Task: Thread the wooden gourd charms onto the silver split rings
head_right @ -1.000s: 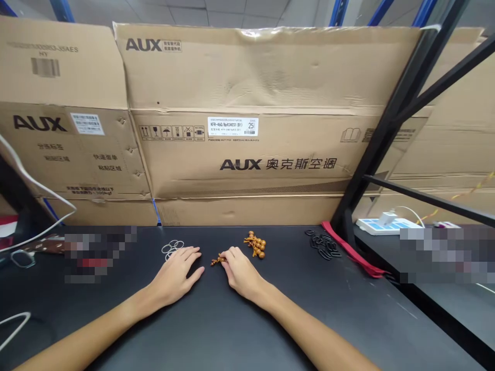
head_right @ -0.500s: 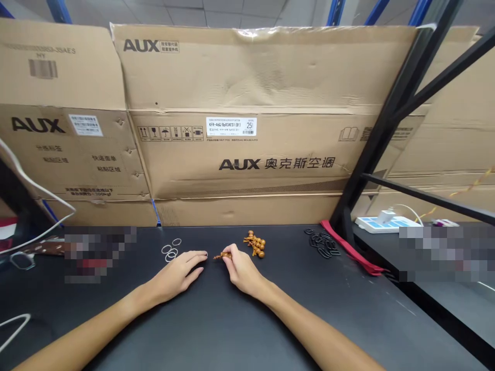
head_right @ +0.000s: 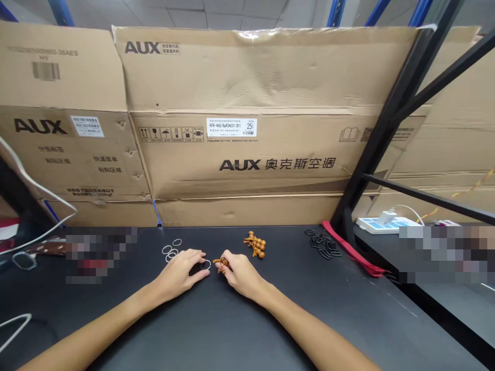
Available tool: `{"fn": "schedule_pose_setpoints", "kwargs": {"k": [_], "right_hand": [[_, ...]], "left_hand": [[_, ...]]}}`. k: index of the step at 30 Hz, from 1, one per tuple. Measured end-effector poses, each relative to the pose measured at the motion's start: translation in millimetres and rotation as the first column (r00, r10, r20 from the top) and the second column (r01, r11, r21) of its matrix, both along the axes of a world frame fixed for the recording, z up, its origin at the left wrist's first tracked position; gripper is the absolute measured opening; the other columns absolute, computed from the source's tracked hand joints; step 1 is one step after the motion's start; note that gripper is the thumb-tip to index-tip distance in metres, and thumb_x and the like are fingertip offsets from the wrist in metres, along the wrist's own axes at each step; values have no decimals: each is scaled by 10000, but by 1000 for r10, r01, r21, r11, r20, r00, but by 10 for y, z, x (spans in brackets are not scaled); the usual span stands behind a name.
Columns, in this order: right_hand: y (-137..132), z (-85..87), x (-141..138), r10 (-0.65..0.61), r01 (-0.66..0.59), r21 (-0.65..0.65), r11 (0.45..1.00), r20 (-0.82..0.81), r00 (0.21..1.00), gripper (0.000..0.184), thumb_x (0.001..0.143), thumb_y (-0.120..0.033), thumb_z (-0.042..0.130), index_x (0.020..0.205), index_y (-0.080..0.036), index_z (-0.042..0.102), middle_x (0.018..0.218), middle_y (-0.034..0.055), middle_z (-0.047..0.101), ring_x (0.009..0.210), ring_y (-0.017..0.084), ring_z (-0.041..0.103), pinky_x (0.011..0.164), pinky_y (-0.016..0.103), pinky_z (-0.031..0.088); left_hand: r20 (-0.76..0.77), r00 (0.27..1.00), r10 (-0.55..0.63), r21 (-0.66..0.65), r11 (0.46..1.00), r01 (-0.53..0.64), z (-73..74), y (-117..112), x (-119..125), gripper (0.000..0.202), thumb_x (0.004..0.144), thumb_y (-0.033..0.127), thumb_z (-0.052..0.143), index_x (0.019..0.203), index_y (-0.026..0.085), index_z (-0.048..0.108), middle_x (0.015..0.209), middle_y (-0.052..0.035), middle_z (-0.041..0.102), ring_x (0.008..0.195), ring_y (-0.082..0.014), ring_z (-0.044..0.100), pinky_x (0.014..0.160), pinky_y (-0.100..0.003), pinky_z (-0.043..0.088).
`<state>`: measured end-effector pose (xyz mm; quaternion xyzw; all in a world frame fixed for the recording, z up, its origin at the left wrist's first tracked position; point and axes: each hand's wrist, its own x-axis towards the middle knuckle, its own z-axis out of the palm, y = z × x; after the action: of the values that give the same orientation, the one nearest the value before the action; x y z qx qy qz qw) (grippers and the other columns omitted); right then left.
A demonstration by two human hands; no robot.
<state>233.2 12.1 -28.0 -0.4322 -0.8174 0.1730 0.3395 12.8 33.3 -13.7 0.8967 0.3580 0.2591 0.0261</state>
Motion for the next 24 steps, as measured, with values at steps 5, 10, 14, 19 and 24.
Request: {"fn": "schedule_pose_setpoints", "kwargs": {"k": [5, 10, 14, 19, 24], "right_hand": [[-48, 46, -37, -70, 49, 97, 994, 223, 972, 196, 955, -261, 378, 832, -198, 516, 671, 20, 616, 588, 156, 585, 575, 237, 374], [-34, 15, -27, -15, -8, 137, 991, 170, 985, 275, 947, -192, 338, 1146, -181, 528, 1016, 103, 674, 889, 209, 648, 759, 299, 469], [-23, 1, -12, -5, -14, 134, 991, 140, 990, 341, 933, -172, 330, 1260, -167, 426, 996, 99, 664, 849, 204, 642, 738, 307, 474], [-71, 50, -36, -38, 31, 60, 998, 105, 994, 142, 933, -199, 352, 1059, -184, 416, 728, 10, 596, 616, 163, 574, 600, 257, 402], [-110, 87, -57, 9, -17, 55, 998, 132, 991, 96, 931, -190, 354, 1011, -199, 406, 774, 18, 589, 676, 163, 571, 650, 261, 398]], "left_hand": [[-44, 999, 27, -8, 1000, -28, 12, -38, 50, 236, 893, 366, 541, 1024, 183, 612, 939, -71, 666, 853, -223, 619, 781, -351, 489], [-171, 985, 3, 112, 994, 17, 12, -66, 67, 272, 955, 315, 412, 953, 150, 628, 951, -113, 661, 835, -251, 618, 770, -390, 492], [-152, 988, -2, 129, 991, 22, -15, -49, 68, 295, 975, 271, 354, 961, 163, 628, 928, -101, 659, 823, -232, 617, 768, -377, 489], [-117, 993, -35, 60, 997, 42, 4, -27, 61, 317, 983, 216, 309, 949, 168, 621, 902, -88, 642, 831, -216, 585, 765, -360, 474], [20, 997, -79, -58, 995, 80, 47, -31, 50, 306, 979, 216, 315, 896, 168, 605, 865, -68, 626, 824, -196, 566, 775, -325, 463]]}}
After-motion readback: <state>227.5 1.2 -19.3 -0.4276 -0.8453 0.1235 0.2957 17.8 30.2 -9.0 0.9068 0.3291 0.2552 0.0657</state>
